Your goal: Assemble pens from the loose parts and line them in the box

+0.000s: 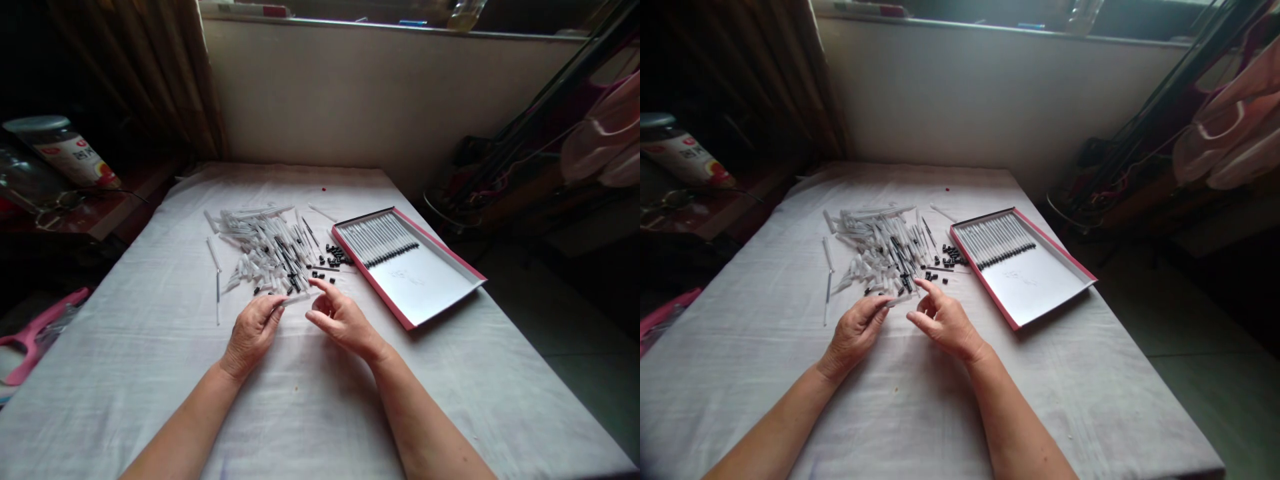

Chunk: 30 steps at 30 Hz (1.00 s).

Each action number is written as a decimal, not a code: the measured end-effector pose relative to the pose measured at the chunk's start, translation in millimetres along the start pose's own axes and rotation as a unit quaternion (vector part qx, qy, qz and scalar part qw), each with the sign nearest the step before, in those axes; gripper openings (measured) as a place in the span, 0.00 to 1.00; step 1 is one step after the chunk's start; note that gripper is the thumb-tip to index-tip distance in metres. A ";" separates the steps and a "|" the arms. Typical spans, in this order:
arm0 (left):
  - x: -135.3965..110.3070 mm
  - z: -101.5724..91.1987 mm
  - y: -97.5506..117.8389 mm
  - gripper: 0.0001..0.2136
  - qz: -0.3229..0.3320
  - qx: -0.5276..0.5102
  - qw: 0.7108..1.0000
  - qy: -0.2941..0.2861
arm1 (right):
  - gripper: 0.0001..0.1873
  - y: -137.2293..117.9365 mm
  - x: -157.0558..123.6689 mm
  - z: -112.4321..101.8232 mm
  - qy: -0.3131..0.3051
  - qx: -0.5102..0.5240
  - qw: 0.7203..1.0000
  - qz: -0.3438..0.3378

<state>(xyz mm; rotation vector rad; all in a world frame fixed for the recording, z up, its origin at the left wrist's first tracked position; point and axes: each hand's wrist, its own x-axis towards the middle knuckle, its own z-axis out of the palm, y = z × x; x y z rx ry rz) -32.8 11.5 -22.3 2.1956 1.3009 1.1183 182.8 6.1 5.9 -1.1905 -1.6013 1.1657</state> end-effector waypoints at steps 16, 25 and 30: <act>2.4 0.0 -3.3 0.11 -0.010 -0.020 1.000 0.002 | 0.11 11.8 22.1 -15.8 0.153 -0.408 0.893 0.111; 0.5 0.5 -2.5 0.12 0.015 0.024 0.999 -0.020 | 0.12 25.6 -8.7 -3.6 0.192 -0.051 0.979 0.039; 0.8 -0.9 0.9 0.12 0.031 0.047 0.997 -0.047 | 0.13 22.9 -10.0 2.7 0.166 0.029 0.985 0.047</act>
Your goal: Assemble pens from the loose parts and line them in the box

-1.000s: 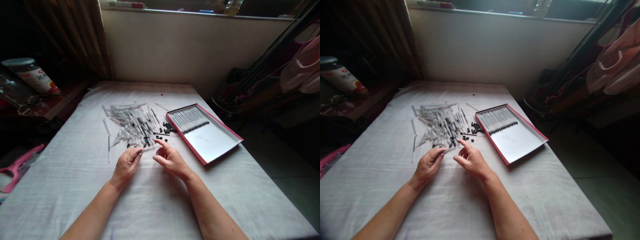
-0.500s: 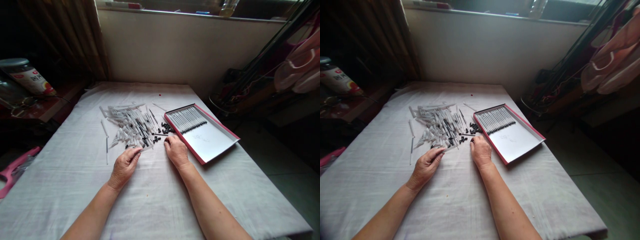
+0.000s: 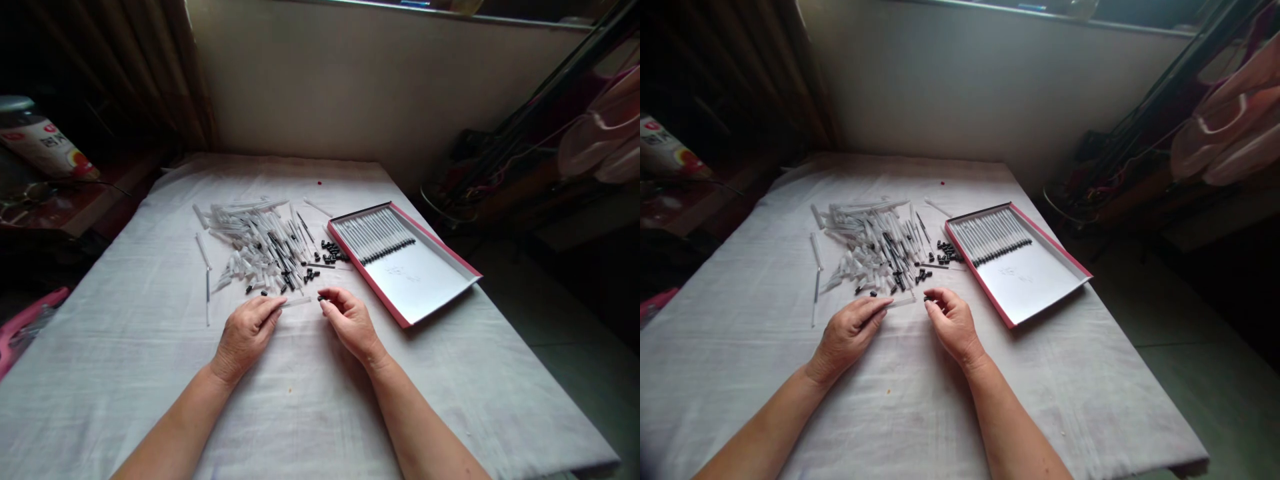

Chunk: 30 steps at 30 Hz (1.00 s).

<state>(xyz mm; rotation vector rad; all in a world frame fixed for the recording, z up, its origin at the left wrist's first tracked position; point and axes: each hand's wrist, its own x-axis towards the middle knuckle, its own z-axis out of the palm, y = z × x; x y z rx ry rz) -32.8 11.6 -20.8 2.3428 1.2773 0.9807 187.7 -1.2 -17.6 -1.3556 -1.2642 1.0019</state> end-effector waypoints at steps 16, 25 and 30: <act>3.1 -2.9 6.0 0.12 0.012 0.022 1.000 -0.009 | 0.10 -2.7 -3.2 4.0 -0.025 -0.009 1.000 -0.011; 0.6 -1.4 3.5 0.12 0.004 0.021 1.000 -0.013 | 0.09 -2.1 -3.5 3.7 -0.031 -0.015 0.999 -0.032; 1.1 -1.2 3.9 0.12 0.008 0.016 1.000 -0.011 | 0.07 -3.4 -2.8 -0.1 -0.026 -0.080 0.987 -0.140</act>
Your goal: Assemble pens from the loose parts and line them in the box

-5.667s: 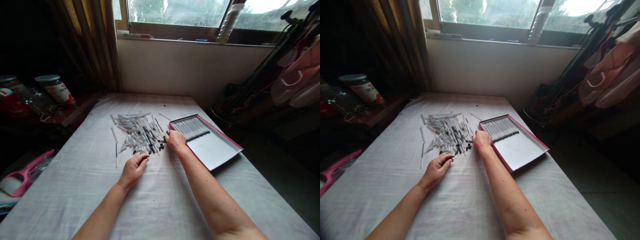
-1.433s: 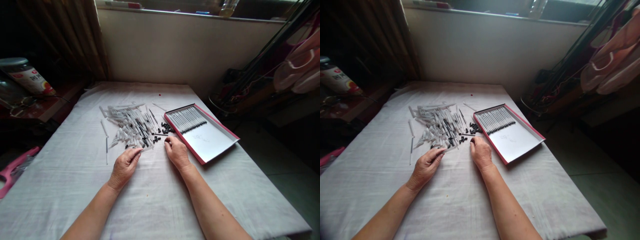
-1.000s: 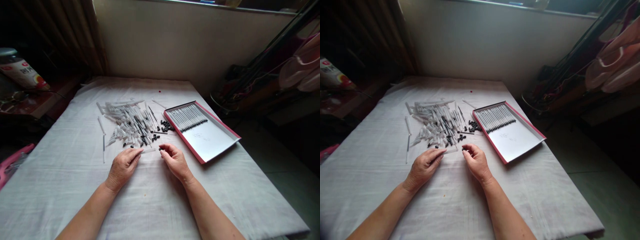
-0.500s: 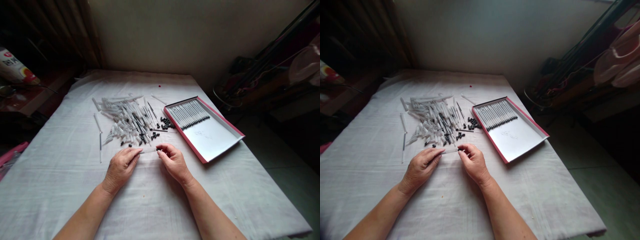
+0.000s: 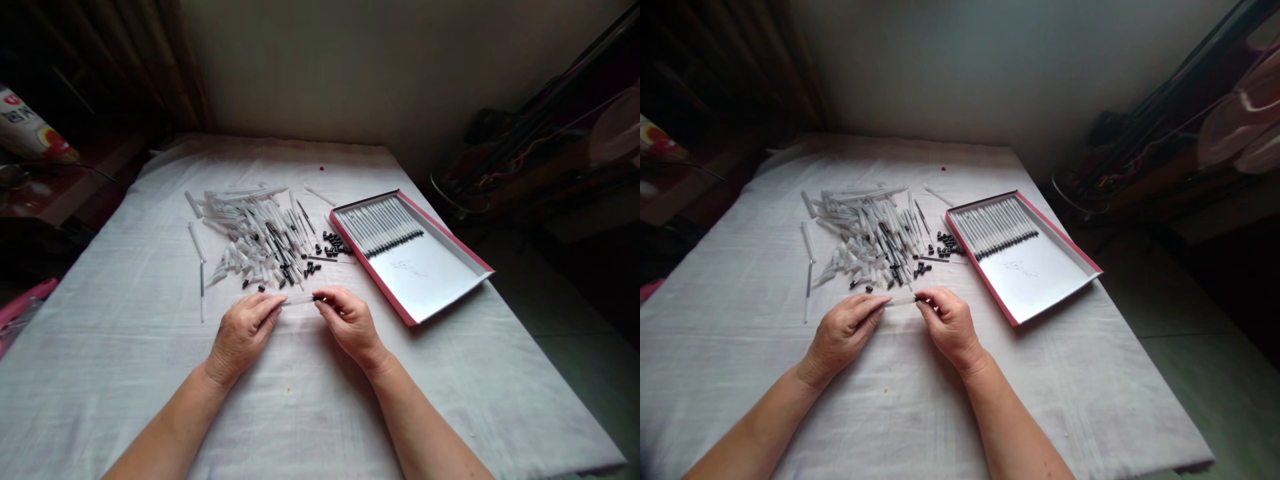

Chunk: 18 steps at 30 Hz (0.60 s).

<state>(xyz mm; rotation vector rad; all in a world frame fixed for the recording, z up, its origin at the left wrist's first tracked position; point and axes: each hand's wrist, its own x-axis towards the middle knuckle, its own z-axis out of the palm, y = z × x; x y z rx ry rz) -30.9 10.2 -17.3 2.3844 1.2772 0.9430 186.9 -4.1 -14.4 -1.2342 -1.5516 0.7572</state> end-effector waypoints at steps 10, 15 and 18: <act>0.0 -1.9 0.9 0.11 0.019 -0.012 1.000 -0.007 | 0.06 1.1 1.7 -5.9 -0.027 -0.100 0.992 -0.071; 0.3 -2.3 2.4 0.11 0.020 -0.009 1.000 -0.012 | 0.11 -1.3 2.3 -6.7 -0.053 -0.161 0.984 -0.051; 0.7 -2.8 3.3 0.11 0.027 -0.011 1.000 -0.010 | 0.14 -2.8 3.1 -7.1 -0.070 -0.190 0.978 -0.040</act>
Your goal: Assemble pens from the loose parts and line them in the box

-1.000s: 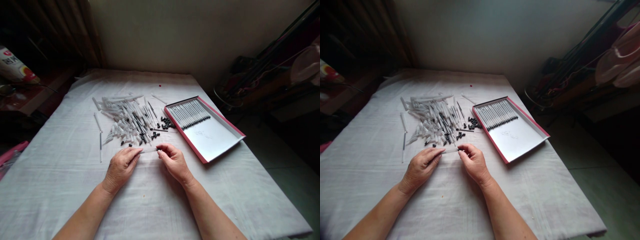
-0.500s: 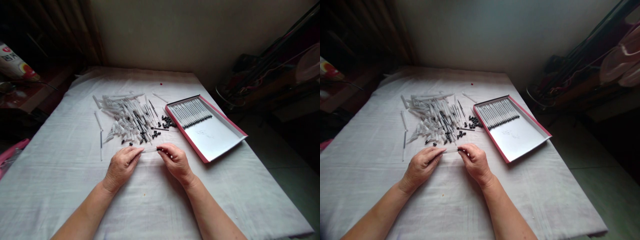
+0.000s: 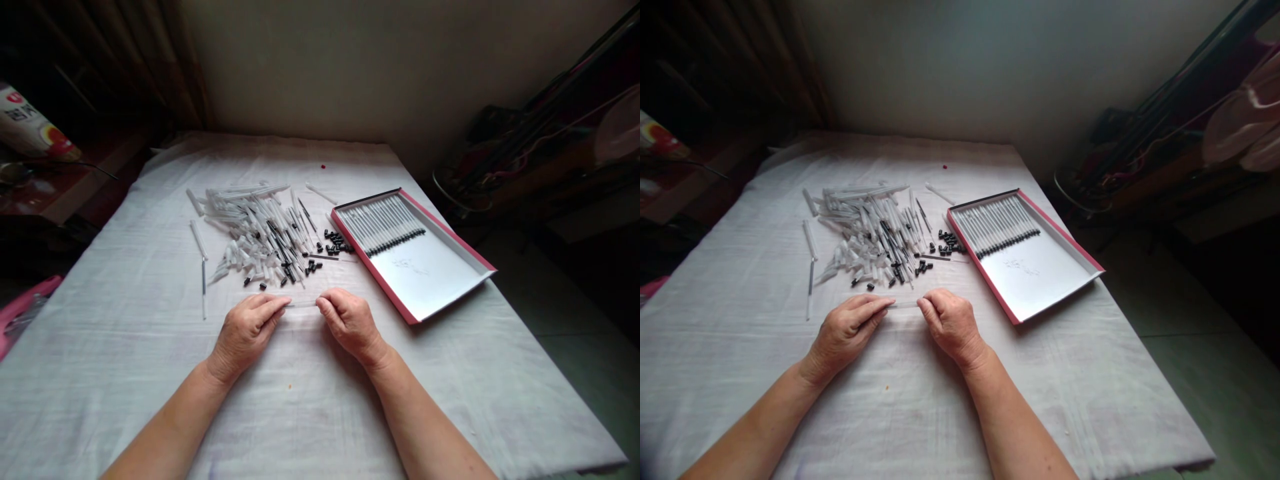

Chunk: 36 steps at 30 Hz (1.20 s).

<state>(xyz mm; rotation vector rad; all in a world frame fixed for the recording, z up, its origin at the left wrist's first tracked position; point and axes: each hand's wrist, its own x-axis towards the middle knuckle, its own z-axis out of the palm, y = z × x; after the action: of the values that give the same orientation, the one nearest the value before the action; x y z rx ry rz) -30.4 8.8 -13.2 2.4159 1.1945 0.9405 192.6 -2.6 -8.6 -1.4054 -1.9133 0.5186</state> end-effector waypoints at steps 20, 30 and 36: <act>1.7 -2.2 1.8 0.10 0.028 0.014 0.999 0.019 | 0.27 -0.4 -0.8 -0.7 -0.026 0.079 0.995 0.050; 0.0 -0.5 -3.2 0.11 -0.013 -0.009 1.000 0.014 | 0.07 0.1 -2.5 -1.6 0.007 0.143 0.988 0.052; -0.5 -0.3 -2.6 0.11 -0.012 -0.004 1.000 0.009 | 0.07 1.1 -2.1 -1.8 -0.002 0.104 0.993 0.048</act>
<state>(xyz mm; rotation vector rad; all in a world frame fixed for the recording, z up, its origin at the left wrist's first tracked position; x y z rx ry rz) -32.3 9.9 -14.5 2.3857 1.2221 0.9600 195.0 -4.4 -8.8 -1.3646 -1.7457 0.7460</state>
